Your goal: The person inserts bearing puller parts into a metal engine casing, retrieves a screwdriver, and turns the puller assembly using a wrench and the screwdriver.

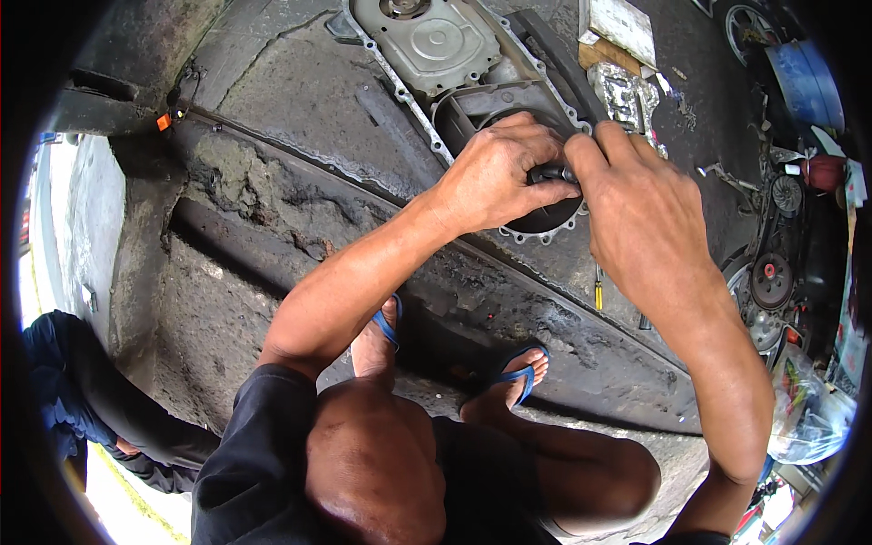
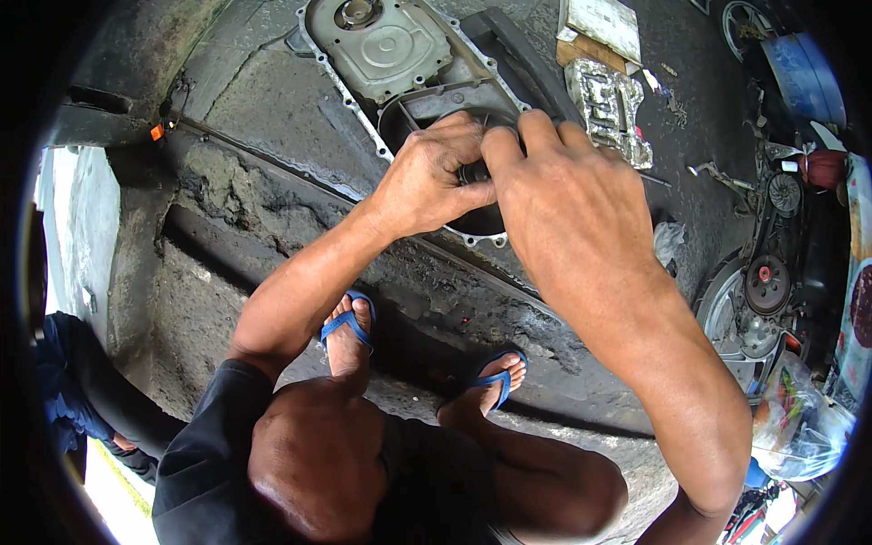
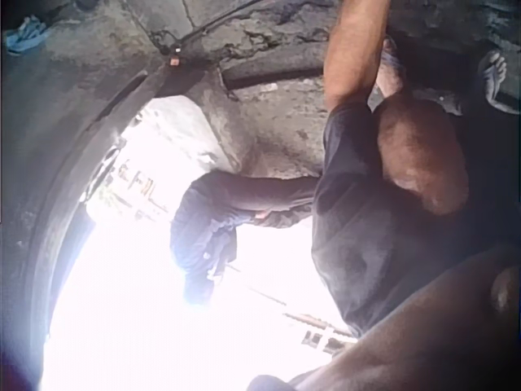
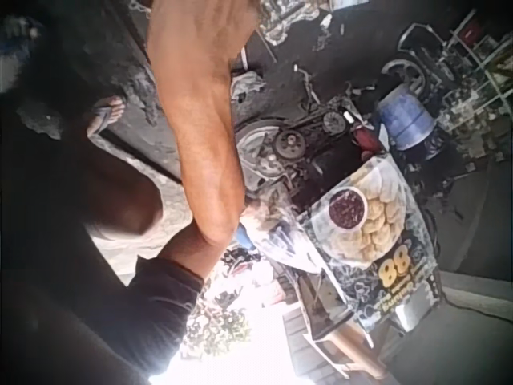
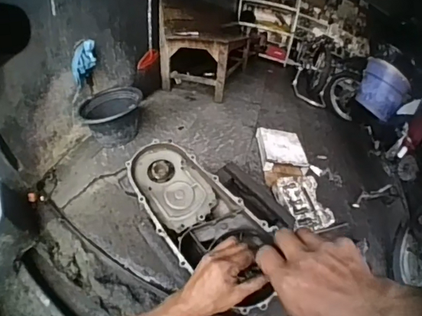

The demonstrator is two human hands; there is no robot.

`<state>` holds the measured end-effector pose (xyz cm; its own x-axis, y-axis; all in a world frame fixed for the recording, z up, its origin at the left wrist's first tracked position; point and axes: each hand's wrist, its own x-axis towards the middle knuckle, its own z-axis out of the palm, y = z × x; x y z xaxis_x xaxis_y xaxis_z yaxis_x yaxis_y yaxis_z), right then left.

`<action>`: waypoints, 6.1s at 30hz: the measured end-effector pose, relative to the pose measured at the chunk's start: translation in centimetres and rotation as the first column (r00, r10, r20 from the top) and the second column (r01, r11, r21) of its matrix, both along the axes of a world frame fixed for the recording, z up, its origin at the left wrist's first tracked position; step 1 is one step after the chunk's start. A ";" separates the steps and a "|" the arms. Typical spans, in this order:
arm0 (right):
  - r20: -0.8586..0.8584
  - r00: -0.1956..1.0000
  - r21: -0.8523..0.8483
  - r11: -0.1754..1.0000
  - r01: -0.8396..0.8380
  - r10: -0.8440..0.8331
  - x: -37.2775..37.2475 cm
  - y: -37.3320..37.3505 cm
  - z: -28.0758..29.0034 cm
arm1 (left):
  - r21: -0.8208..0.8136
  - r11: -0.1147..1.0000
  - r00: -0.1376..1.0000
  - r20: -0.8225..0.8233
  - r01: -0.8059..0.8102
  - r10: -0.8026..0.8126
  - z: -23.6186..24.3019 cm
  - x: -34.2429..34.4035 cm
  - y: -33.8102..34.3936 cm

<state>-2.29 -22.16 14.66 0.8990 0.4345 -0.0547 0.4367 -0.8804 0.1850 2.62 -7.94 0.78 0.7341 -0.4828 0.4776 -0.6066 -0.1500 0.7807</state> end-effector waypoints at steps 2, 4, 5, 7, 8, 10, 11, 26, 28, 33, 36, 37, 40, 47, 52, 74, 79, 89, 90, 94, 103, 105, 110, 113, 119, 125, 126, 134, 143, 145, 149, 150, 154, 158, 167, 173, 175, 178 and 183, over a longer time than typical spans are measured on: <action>0.051 0.998 0.050 0.998 0.027 -0.030 0.0 0.5 0.6 | -0.060 0.998 0.999 0.033 0.003 -0.001 -0.9 0.1 -0.3; -0.171 0.962 -0.100 0.975 0.196 -0.211 0.9 1.5 1.5 | -0.095 0.995 1.000 0.003 0.006 -0.005 -0.8 0.0 -0.4; -0.225 0.942 -0.147 0.965 0.219 -0.249 1.0 1.3 1.0 | -0.110 0.994 1.000 0.028 0.005 -0.002 -1.3 0.1 -0.4; -0.318 0.889 -0.251 0.933 0.257 -0.330 0.9 0.8 0.5 | -0.096 0.995 1.000 0.012 0.007 -0.006 -0.8 -0.3 -0.1; -0.112 0.990 -0.068 0.994 0.082 -0.090 0.7 0.5 0.1 | -0.090 0.996 1.000 0.010 -0.016 0.017 -0.8 -0.2 -0.1; 0.066 0.997 0.052 0.997 -0.049 0.045 0.3 0.3 0.1 | -0.097 0.995 1.000 0.013 -0.003 0.004 -0.8 -0.2 -0.1; 0.159 0.982 0.096 0.988 -0.122 0.106 0.3 0.5 0.2 | -0.099 0.995 1.000 0.004 0.022 -0.021 -0.9 -0.2 -0.1; -0.083 0.997 -0.064 0.998 -0.002 -0.004 0.6 0.8 0.5 | -0.092 0.995 0.997 0.053 -0.047 0.052 -0.7 -0.3 0.3; -0.021 1.000 0.014 1.000 -0.016 0.017 0.2 1.0 0.8 | -0.059 0.997 0.998 0.047 -0.040 0.043 -0.8 -0.2 0.4; -0.367 0.806 -0.327 0.876 0.354 -0.463 1.4 2.8 1.8 | -0.082 0.994 0.995 0.060 -0.078 0.083 -1.0 -0.2 0.6; -0.061 0.998 -0.011 0.999 -0.035 0.034 0.5 1.3 0.6 | -0.042 0.997 0.996 0.056 -0.060 0.063 -0.4 -0.3 1.1; -0.066 0.997 -0.010 1.000 -0.030 0.029 0.4 1.5 0.9 | -0.004 0.999 0.998 0.040 -0.051 0.051 -0.2 -0.3 1.2; -0.168 0.956 -0.064 0.970 0.234 -0.242 0.7 1.9 1.3 | 0.013 1.000 1.000 0.017 -0.027 0.027 -0.4 0.3 0.9; 0.104 0.991 0.098 0.991 -0.095 0.084 0.7 0.7 -0.3 | 0.065 0.998 1.000 0.003 0.021 -0.022 -0.4 0.7 1.5; -0.095 0.987 -0.086 0.989 0.121 -0.129 0.7 0.6 0.2 | 0.031 0.999 0.997 0.071 -0.017 0.014 -0.8 0.9 1.0; 0.120 0.991 0.001 0.999 -0.053 0.052 -1.0 0.2 -0.7 | 0.073 0.996 0.994 0.099 -0.043 0.036 -0.7 -0.3 0.9; -0.024 0.987 -0.057 0.986 0.158 -0.159 -1.2 1.0 0.4 | 0.079 0.995 0.995 0.091 -0.052 0.045 -1.4 -0.8 0.6; -0.155 0.962 -0.113 0.971 0.210 -0.226 -0.4 1.5 0.7 | 0.026 0.998 0.996 0.073 -0.050 0.048 -1.3 -0.7 0.9; -0.244 0.919 -0.186 0.945 0.270 -0.311 -0.1 1.6 0.7 | 0.050 0.997 0.997 0.053 -0.051 0.048 -1.3 -0.8 0.9; -0.009 0.999 -0.078 0.996 -0.051 0.051 -0.5 0.9 0.1 | 0.083 0.995 0.998 0.025 -0.057 0.055 -0.8 -0.7 1.1; -0.062 0.989 -0.039 0.990 0.134 -0.136 -0.3 1.1 -0.5 | 0.091 0.994 0.998 0.027 -0.057 0.055 -0.7 -0.5 1.3; 0.062 0.998 0.017 1.000 0.003 -0.004 -0.3 1.1 -0.4 | 0.100 0.994 0.998 0.029 -0.053 0.050 -0.5 -0.5 1.3; -0.159 0.953 -0.148 0.960 0.236 -0.259 0.0 2.2 0.9 | 0.093 0.995 0.999 0.001 -0.045 0.045 -0.9 -0.6 1.2; -0.072 0.991 -0.043 0.993 0.112 -0.114 -0.2 1.2 -0.4 | 0.083 0.996 0.999 0.004 -0.043 0.042 -0.6 -0.7 1.3; -0.277 0.869 -0.253 0.904 0.346 -0.410 0.4 2.8 1.5 | 0.109 0.994 0.999 0.043 -0.029 0.024 -0.9 -0.6 1.3; -0.044 0.998 -0.009 0.999 -0.042 0.042 0.0 1.3 0.6 | 0.126 0.991 0.999 0.042 -0.037 0.032 -0.4 -0.3 1.2; -0.084 0.993 -0.020 0.996 0.085 -0.087 0.0 1.9 1.0 | 0.125 0.991 0.999 0.041 -0.038 0.033 -0.6 -0.2 1.2; -0.015 1.000 0.064 0.998 -0.020 0.021 0.2 0.1 -0.6 | 0.103 0.993 0.998 0.043 -0.049 0.045 -0.9 -0.3 0.9; -0.104 0.995 -0.005 1.000 0.007 -0.008 0.1 0.4 -0.2 | 0.143 0.989 0.999 0.016 -0.044 0.043 -0.4 -0.5 1.1; -0.020 0.998 0.065 0.997 -0.052 0.053 0.0 0.4 -0.2 | 0.152 0.988 0.999 0.006 -0.036 0.035 -0.5 -0.5 1.1; -0.189 0.919 -0.163 0.934 0.319 -0.347 0.7 2.1 0.7 | 0.161 0.986 0.999 0.007 -0.035 0.034 -0.8 -0.5 1.0; -0.127 0.958 -0.093 0.965 0.245 -0.255 0.4 1.6 0.2 | 0.175 0.984 0.999 -0.022 -0.038 0.043 -0.6 -0.6 0.9; -0.156 0.947 -0.091 0.959 0.268 -0.280 0.3 1.5 0.1 | 0.145 0.987 0.995 -0.069 -0.066 0.077 -0.4 -0.9 0.6; -0.040 0.999 0.051 0.999 0.012 -0.010 0.4 0.6 -0.6 | 0.132 0.991 0.990 -0.138 -0.018 0.036 -0.1 -0.6 1.0; -0.136 0.980 -0.036 0.989 0.144 -0.147 0.6 1.2 -0.1 | 0.090 0.996 0.983 -0.180 -0.024 0.040 -0.5 -0.5 0.8; -0.178 0.957 -0.025 0.974 0.226 -0.227 0.5 2.4 1.3 | 0.113 0.993 0.985 -0.168 -0.024 0.043 -0.4 -0.6 0.9; -0.290 0.907 -0.169 0.949 0.265 -0.305 1.6 3.1 1.6 | 0.137 0.990 0.984 -0.170 -0.026 0.049 -0.6 -0.7 0.9; -0.270 0.941 -0.166 0.972 0.165 -0.206 1.0 2.0 0.4 | 0.072 0.997 0.985 -0.163 -0.039 0.050 -0.8 -0.7 1.1; -0.183 0.957 -0.012 0.974 0.227 -0.225 0.2 2.1 0.6 | 0.123 0.992 0.991 -0.132 -0.022 0.039 -1.0 -0.7 1.2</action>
<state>-2.10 -20.09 15.28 0.9491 0.2224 -0.2231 0.2516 -0.9613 0.1123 1.94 -6.77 -0.22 0.8027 -0.5074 0.3136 -0.4916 -0.2651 0.8295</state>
